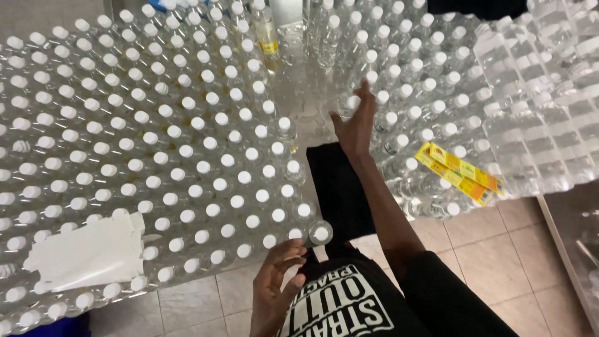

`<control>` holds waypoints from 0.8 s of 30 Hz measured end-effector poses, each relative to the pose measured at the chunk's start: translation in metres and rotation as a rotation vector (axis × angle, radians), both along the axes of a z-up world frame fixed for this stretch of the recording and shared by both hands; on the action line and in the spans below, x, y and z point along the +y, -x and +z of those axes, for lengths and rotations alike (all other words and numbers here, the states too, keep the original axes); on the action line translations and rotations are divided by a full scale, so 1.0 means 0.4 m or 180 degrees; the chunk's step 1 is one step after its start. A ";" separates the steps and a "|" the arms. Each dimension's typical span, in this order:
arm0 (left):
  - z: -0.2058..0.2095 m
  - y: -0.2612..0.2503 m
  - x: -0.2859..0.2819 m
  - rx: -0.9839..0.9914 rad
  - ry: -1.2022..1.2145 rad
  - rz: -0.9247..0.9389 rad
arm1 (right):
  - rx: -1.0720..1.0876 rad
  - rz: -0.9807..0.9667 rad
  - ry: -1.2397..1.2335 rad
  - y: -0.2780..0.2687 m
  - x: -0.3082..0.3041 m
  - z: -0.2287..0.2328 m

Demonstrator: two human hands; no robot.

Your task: The person repeatedly picks up clear plastic bottles, applies a yellow label to each bottle, and places the labeled bottles back onto a shelf. The person also handles white paper sheets during the process.

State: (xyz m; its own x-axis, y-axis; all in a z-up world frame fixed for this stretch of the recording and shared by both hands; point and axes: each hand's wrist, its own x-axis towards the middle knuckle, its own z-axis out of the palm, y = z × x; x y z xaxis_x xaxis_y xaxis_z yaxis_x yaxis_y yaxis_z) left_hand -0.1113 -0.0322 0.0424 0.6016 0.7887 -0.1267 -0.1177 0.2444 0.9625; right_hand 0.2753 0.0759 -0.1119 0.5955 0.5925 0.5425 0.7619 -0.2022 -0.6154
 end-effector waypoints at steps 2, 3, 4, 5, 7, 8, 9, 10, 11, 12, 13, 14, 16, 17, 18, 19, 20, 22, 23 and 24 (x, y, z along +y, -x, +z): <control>0.001 0.006 -0.012 0.0075 0.0076 -0.0305 | 0.0600 -0.0120 -0.0531 0.098 -0.137 0.067; 0.006 0.014 -0.019 0.0091 0.0095 -0.0358 | 0.0612 -0.0176 -0.0516 0.131 -0.184 0.077; 0.012 0.022 -0.026 0.0013 0.0064 -0.0510 | 0.1123 -0.0229 -0.0522 0.165 -0.231 0.088; 0.014 0.020 -0.029 -0.0092 0.0008 -0.0655 | 0.1608 -0.0264 -0.0555 0.189 -0.268 0.102; 0.014 0.025 -0.032 -0.0125 -0.0030 -0.0830 | 0.1718 -0.0272 -0.0148 0.199 -0.311 0.096; 0.017 0.029 -0.034 -0.0149 -0.0062 -0.0959 | 0.1842 -0.0232 0.0276 0.207 -0.335 0.093; 0.021 0.036 -0.040 -0.0140 -0.0058 -0.1021 | 0.1855 -0.0292 0.0259 0.213 -0.349 0.035; 0.025 0.042 -0.045 -0.0116 -0.0074 -0.1110 | 0.1786 -0.0235 0.0473 0.219 -0.364 -0.022; 0.027 0.038 -0.048 -0.0119 -0.0113 -0.1182 | 0.1687 -0.0161 0.0675 0.210 -0.369 -0.076; 0.021 0.043 -0.054 -0.0136 -0.0132 -0.1227 | 0.1672 -0.0202 0.0646 0.211 -0.375 -0.109; 0.017 0.046 -0.059 -0.0103 -0.0103 -0.1269 | 0.1710 -0.0244 0.0964 0.212 -0.376 -0.142; 0.013 0.049 -0.063 -0.0069 -0.0075 -0.1312 | 0.1748 -0.0285 0.1282 0.212 -0.375 -0.174; 0.009 0.051 -0.067 -0.0046 -0.0058 -0.1356 | 0.1684 -0.0258 0.1338 0.207 -0.367 -0.217; 0.007 0.049 -0.069 -0.0019 -0.0022 -0.1380 | 0.1622 -0.0214 0.1418 0.201 -0.363 -0.239; 0.002 0.045 -0.070 -0.0026 -0.0027 -0.1393 | 0.1617 -0.0227 0.1410 0.202 -0.361 -0.244; -0.004 0.041 -0.073 -0.0080 -0.0035 -0.1390 | 0.1514 -0.0155 0.1584 0.204 -0.359 -0.251; -0.011 0.037 -0.076 -0.0135 -0.0042 -0.1387 | 0.1410 -0.0083 0.1757 0.205 -0.357 -0.257; -0.011 0.030 -0.081 0.0032 0.0042 -0.1381 | 0.1165 -0.0028 0.1726 0.221 -0.366 -0.275; -0.015 0.013 -0.077 0.0162 0.0094 -0.1370 | 0.0876 0.0024 0.1673 0.208 -0.360 -0.278; -0.024 -0.003 -0.078 0.0134 0.0065 -0.1386 | 0.0847 0.0002 0.1649 0.202 -0.376 -0.252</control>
